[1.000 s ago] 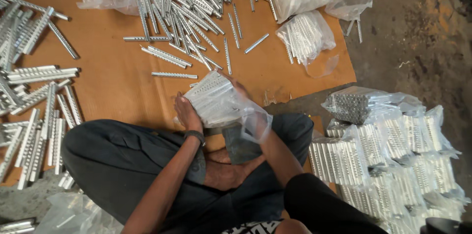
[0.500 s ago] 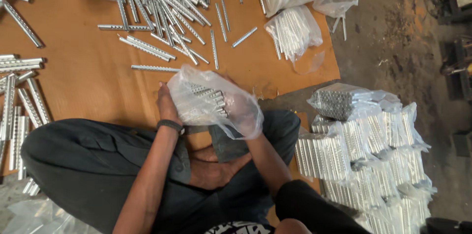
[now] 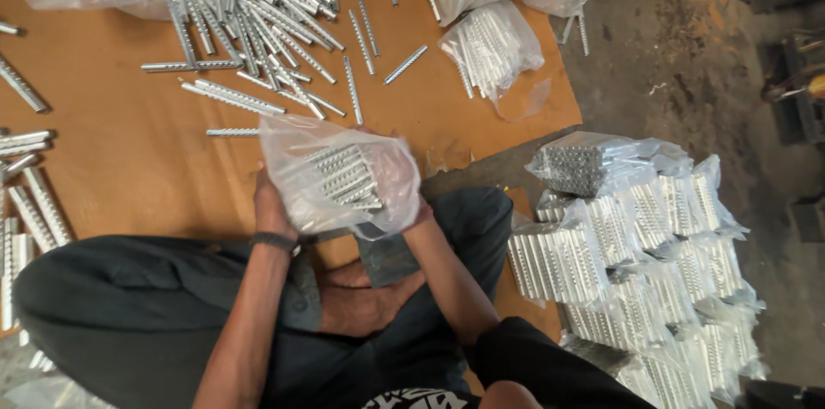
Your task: The person sits on the floor and repeatedly picks up small metal rods from a pile, places them into a clear plastic bag, and sets the filled bag aside. The person continues this process, filling multiple bags with the metal rods.
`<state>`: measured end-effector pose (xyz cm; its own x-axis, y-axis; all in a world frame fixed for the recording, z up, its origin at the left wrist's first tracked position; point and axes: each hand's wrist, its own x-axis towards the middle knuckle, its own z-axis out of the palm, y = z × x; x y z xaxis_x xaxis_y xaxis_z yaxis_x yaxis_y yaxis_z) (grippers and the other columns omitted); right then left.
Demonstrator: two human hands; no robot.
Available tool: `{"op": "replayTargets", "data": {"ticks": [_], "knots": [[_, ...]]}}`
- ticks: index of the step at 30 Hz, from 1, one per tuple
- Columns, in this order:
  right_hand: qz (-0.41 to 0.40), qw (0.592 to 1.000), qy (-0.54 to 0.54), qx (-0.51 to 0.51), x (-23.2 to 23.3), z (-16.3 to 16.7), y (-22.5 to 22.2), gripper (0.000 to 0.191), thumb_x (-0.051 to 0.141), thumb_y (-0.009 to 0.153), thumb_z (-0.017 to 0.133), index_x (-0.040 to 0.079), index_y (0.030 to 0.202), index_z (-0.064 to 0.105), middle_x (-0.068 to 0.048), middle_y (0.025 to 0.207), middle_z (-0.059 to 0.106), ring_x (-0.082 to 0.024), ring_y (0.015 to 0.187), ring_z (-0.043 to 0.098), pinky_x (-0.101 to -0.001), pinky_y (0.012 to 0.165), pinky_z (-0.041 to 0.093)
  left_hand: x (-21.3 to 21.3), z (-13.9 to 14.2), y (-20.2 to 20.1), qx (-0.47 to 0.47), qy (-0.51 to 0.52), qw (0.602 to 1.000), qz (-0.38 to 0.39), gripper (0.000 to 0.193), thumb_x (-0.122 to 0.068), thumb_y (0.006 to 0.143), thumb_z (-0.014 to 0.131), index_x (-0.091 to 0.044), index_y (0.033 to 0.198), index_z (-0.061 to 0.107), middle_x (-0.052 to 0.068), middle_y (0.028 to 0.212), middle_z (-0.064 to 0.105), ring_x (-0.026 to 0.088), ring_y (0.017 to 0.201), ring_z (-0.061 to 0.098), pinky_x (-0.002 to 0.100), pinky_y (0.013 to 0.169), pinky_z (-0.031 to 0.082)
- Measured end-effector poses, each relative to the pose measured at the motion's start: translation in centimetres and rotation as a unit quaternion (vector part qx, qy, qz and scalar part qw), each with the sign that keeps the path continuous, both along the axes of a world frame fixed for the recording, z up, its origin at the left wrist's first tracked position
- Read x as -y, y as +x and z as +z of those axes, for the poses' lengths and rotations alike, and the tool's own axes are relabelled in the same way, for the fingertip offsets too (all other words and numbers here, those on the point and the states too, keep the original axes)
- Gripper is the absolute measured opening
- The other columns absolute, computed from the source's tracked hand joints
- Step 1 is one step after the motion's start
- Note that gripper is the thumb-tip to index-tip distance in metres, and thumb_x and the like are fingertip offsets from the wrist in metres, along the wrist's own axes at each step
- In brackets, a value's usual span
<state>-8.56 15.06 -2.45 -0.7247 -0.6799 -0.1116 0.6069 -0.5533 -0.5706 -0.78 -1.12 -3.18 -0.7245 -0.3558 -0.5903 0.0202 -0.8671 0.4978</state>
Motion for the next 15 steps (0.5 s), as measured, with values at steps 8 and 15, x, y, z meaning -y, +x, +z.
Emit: {"op": "replayTargets", "data": {"ticks": [8, 15], "knots": [[0.003, 0.996, 0.081, 0.046, -3.0, -4.6, 2.6, 0.032, 0.024, 0.087, 0.036, -0.001, 0.105, 0.044, -0.010, 0.104, 0.047, -0.023, 0.098, 0.043, -0.0325, 0.086, 0.034, 0.3, 2.4, -2.5, 0.065, -0.064, 0.986, -0.138, 0.050, -0.043, 0.081, 0.032, -0.001, 0.100, 0.051, 0.010, 0.091, 0.055, 0.018, 0.077, 0.054, 0.029, 0.069, 0.043], [-0.036, 0.989, 0.140, -0.034, -2.0, -2.1, -1.4, 0.024, 0.018, 0.082, 0.044, -0.001, 0.096, 0.049, -0.009, 0.092, 0.052, -0.023, 0.089, 0.047, -0.0318, 0.079, 0.038, 2.0, 10.5, -2.1, -0.036, -0.504, 0.856, -0.108, 0.063, -0.045, 0.072, 0.047, 0.000, 0.113, 0.036, 0.013, 0.106, 0.044, 0.021, 0.095, 0.045, 0.029, 0.078, 0.039]]}}
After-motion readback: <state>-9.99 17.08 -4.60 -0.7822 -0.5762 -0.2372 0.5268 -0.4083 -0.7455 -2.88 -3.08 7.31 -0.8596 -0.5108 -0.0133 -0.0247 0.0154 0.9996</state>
